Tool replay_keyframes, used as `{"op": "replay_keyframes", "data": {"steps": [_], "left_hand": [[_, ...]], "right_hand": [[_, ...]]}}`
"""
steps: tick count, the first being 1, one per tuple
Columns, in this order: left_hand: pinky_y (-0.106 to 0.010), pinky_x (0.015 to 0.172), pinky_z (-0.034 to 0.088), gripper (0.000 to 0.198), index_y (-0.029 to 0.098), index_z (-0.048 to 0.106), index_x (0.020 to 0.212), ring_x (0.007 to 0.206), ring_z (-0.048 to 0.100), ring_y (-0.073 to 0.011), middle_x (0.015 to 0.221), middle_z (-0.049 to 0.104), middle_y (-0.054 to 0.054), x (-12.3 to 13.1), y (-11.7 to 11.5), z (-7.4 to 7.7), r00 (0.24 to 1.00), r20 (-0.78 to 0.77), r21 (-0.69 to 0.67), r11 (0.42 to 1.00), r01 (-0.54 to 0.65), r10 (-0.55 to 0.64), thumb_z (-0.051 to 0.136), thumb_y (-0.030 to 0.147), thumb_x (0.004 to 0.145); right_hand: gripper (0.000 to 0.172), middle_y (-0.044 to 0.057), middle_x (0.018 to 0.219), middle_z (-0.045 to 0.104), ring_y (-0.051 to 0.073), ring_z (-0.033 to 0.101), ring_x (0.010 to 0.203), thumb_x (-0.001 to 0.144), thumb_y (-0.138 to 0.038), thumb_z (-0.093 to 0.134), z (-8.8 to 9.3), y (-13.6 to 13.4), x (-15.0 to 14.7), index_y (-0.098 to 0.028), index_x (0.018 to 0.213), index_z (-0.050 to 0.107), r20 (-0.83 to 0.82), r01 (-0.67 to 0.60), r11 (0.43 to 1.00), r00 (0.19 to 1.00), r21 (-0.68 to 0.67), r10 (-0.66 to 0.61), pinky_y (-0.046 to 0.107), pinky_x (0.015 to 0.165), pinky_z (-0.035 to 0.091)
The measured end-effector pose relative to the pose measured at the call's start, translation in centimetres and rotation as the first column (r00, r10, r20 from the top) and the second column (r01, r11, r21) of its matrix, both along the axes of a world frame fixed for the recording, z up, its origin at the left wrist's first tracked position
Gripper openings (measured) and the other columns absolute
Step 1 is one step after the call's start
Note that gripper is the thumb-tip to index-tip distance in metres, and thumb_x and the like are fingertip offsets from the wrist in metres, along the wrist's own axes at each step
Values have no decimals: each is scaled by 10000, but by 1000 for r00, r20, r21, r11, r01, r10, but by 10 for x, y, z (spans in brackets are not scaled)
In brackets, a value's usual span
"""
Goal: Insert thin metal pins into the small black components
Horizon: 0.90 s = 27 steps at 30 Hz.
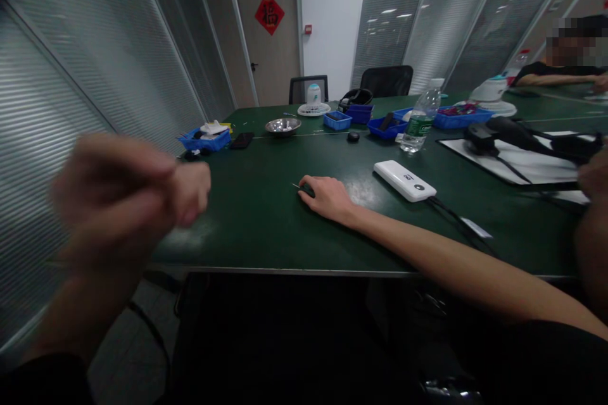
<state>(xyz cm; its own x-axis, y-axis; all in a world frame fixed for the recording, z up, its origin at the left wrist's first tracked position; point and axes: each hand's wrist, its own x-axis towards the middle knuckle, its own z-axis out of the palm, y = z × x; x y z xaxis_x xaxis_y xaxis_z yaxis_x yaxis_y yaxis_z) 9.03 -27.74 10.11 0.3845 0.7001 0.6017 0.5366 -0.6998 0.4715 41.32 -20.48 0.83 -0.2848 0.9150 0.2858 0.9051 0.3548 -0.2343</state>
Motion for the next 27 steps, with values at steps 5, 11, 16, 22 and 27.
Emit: {"op": "replay_keyframes", "data": {"steps": [5,11,16,22,27], "left_hand": [[-381,854,524,271,162,675,1171,926,658,-219,1057,718,-110,-10,200,21,967,18,172,952,-253,253,527,269,971],[-504,1025,425,433,60,688,1218,1175,587,-377,1264,678,-239,-123,283,-72,603,-477,171,741,-649,639,469,349,982],[-544,1026,414,541,117,735,1235,1214,565,-417,1324,669,-223,-150,288,-105,553,-629,191,799,-571,546,338,421,1027],[-564,1049,393,528,138,759,1226,1264,537,-418,1369,650,-214,-154,304,-113,538,-650,207,806,-555,537,359,426,1034],[-561,1052,395,484,154,767,1231,1258,552,-412,1371,656,-199,-163,310,-116,573,-629,167,811,-560,525,427,425,1016]], "right_hand": [[314,57,1015,756,214,671,808,1007,-446,557,1,-1,0,-256,1234,664,4,12,1000,1000,-4,-12,294,637,416],[307,63,1061,752,207,671,821,1014,-434,549,1,-1,-2,-248,1231,660,-1,-28,1000,1000,-14,28,294,652,437],[309,64,1062,749,207,667,823,1012,-432,550,3,-1,-4,-245,1234,657,6,-23,1000,1000,-18,24,298,677,440],[309,65,1068,751,210,666,824,1012,-430,549,4,-2,-3,-246,1234,658,24,-25,1000,999,-13,25,298,662,426],[316,56,1064,753,206,669,822,1016,-441,544,2,-2,-2,-253,1245,656,22,-25,1000,999,-4,25,295,666,427]]}}
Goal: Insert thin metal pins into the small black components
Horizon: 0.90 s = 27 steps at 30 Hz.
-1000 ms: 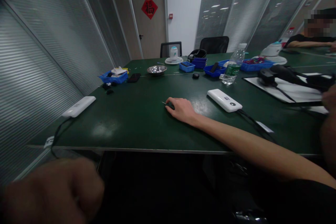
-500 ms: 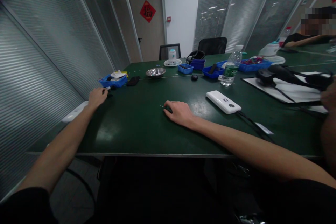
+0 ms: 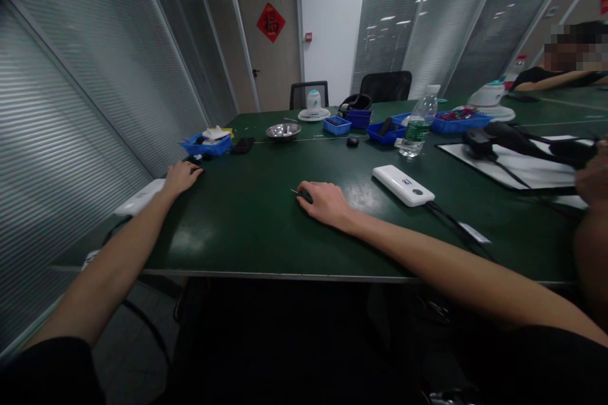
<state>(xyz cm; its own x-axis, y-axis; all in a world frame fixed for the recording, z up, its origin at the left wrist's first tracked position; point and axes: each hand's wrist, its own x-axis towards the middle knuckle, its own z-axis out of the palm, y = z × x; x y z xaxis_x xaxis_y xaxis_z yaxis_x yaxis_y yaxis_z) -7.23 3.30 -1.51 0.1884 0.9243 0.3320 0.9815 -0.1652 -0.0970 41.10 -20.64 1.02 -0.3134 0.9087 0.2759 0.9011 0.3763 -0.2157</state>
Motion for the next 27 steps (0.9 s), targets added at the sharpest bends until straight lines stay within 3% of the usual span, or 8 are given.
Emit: {"op": "replay_keyframes", "data": {"steps": [16,20,27], "left_hand": [[-594,1060,350,532,208,794,1195,1259,543,-418,1363,676,-162,1,-7,8,998,61,-29,999,15,-14,402,517,1012],[-594,1049,335,519,198,773,1237,1234,568,-409,1324,697,-176,-3,-7,11,995,100,4,1000,-20,20,347,411,1030],[-594,1049,317,361,240,803,1141,1225,577,-419,1262,724,-166,-16,-8,11,999,-16,-41,999,-30,29,521,374,959]], "right_hand": [[316,61,1044,756,211,670,814,1017,-438,539,3,-2,0,-243,1235,658,-2,-3,1000,1000,-13,3,298,660,423],[317,67,1052,756,213,670,813,1016,-436,541,3,-2,-1,-243,1238,657,-6,0,1000,1000,-20,0,302,666,431],[325,69,1064,751,214,673,834,1010,-436,549,4,-1,0,-242,1249,656,-22,-1,999,1000,-52,0,296,668,442]]}}
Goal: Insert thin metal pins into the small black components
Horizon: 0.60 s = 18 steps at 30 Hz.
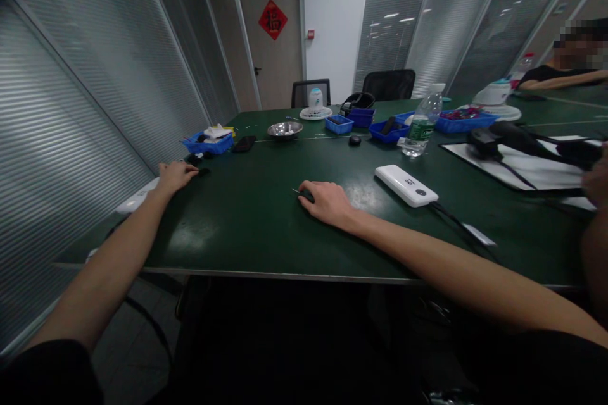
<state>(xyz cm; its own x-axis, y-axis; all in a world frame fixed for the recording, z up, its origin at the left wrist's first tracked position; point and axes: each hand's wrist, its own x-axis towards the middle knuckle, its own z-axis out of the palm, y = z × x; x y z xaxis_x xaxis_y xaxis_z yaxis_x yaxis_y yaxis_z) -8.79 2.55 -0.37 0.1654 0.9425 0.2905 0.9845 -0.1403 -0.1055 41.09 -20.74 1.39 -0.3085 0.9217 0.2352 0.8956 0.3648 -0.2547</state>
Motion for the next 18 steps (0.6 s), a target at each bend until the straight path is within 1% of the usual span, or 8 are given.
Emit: {"op": "replay_keyframes", "data": {"steps": [5,7,9,11,13,15,18], "left_hand": [[-582,1062,340,296,224,790,1065,1228,580,-403,1229,734,-168,5,0,2,1000,-18,-2,1000,-20,20,541,338,953],[-593,1065,349,273,209,781,1036,1213,595,-408,1211,739,-174,6,-1,3,999,11,-11,999,-38,38,561,335,937],[-590,1072,359,275,190,766,1050,1175,625,-402,1170,748,-180,7,-2,4,997,57,12,998,-54,54,562,330,931],[-538,1066,398,295,173,749,1096,1117,664,-373,1133,759,-173,7,-2,5,990,131,53,996,-68,61,565,331,928],[-439,1017,461,301,168,743,1116,1070,694,-330,1118,769,-151,8,-3,7,968,245,79,994,-80,58,592,331,913],[-351,943,505,279,170,758,1084,1041,713,-294,1103,781,-125,11,-3,10,927,371,77,993,-89,54,642,326,883],[-317,871,536,309,151,779,1087,975,737,-275,1069,794,-106,16,-4,15,846,527,23,994,-103,76,718,330,842]], "right_hand": [[322,70,1065,749,208,668,826,1012,-428,549,1,-1,0,-236,1250,650,3,-13,1000,1000,1,13,294,668,440],[323,71,1066,750,206,668,819,1015,-430,544,2,-1,0,-235,1250,650,1,-12,1000,1000,-2,12,292,666,441],[326,72,1065,751,208,669,817,1015,-432,543,2,-2,0,-237,1252,652,10,-9,1000,1000,-4,9,294,661,441],[325,71,1061,753,211,672,820,1014,-434,547,2,-2,-1,-239,1251,654,19,-4,1000,1000,-1,4,296,659,441],[321,69,1062,755,211,673,825,1015,-433,548,2,-2,-1,-240,1248,655,19,-6,1000,1000,12,5,297,662,442],[320,68,1063,755,209,673,824,1016,-432,547,1,-1,-1,-241,1250,654,17,-9,1000,1000,20,9,296,660,440],[321,66,1046,756,214,672,818,1011,-438,549,0,0,0,-246,1246,656,27,-1,1000,1000,23,1,296,653,428]]}}
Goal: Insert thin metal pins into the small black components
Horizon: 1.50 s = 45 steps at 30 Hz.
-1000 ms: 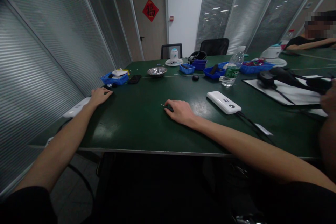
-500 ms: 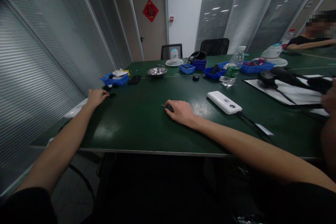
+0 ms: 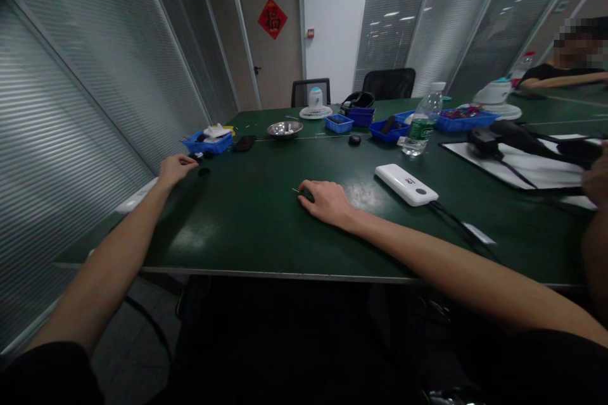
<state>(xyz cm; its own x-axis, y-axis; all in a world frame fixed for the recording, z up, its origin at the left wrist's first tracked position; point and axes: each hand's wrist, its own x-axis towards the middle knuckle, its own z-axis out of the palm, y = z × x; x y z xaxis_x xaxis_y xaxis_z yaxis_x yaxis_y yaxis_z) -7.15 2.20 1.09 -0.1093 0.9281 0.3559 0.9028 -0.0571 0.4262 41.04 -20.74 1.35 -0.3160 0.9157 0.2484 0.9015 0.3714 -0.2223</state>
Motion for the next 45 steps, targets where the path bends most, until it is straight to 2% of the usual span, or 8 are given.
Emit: {"op": "replay_keyframes", "data": {"steps": [4,9,22,27,33,41,43,45], "left_hand": [[-331,862,552,401,123,775,1178,974,745,-281,1071,797,-115,4,1,1,995,97,-55,998,22,-17,761,311,825],[-384,942,536,274,176,828,1063,1038,733,-310,1076,799,-112,7,7,-4,999,38,-48,999,-10,12,771,308,829],[-410,973,535,355,176,840,1054,1023,724,-331,1027,802,-132,19,10,-10,997,28,-98,993,-70,73,756,353,758],[-404,972,535,281,188,845,996,1004,727,-312,1026,805,-117,20,11,-8,996,2,-111,990,-89,89,788,326,758],[-413,966,539,172,223,851,896,974,732,-310,887,805,-86,18,11,-10,998,-2,-72,995,-65,65,807,325,765],[-411,960,532,263,173,843,986,1037,720,-331,1032,798,-137,21,6,-8,996,-43,-110,990,-87,83,812,354,798],[-402,956,529,265,174,841,1013,1035,720,-321,1047,797,-132,27,3,-7,998,-41,-81,996,-48,44,791,353,825],[-385,957,528,279,183,833,1064,1022,722,-296,1066,796,-112,40,-3,-5,997,-3,-21,997,76,-76,762,358,858]], "right_hand": [[327,64,1041,757,217,671,819,1009,-442,547,-1,1,0,-252,1252,654,3,9,1000,1000,1,-9,297,652,418],[319,66,1067,756,211,674,821,1014,-436,545,0,-1,0,-248,1246,658,-12,-2,1000,1000,6,2,297,660,431],[322,71,1086,755,217,683,851,1016,-436,547,3,-2,-1,-248,1254,655,-3,5,1000,1000,-20,-6,300,683,455],[322,68,1064,755,221,680,840,1013,-440,546,3,-2,-1,-250,1248,656,0,14,1000,1000,-22,-14,300,666,445],[310,66,1060,757,219,679,831,1013,-438,548,0,0,-1,-253,1237,657,18,15,1000,1000,8,-15,306,669,442],[319,64,1056,757,215,677,826,1015,-435,542,1,-1,-1,-241,1240,659,-2,0,1000,1000,-2,0,303,672,449],[319,66,1058,756,213,677,824,1014,-430,546,1,-1,0,-241,1245,657,-8,-4,1000,1000,-8,4,302,667,448],[316,66,1061,755,214,677,828,1012,-429,551,0,0,0,-241,1244,655,-12,-5,1000,1000,-8,5,300,666,446]]}}
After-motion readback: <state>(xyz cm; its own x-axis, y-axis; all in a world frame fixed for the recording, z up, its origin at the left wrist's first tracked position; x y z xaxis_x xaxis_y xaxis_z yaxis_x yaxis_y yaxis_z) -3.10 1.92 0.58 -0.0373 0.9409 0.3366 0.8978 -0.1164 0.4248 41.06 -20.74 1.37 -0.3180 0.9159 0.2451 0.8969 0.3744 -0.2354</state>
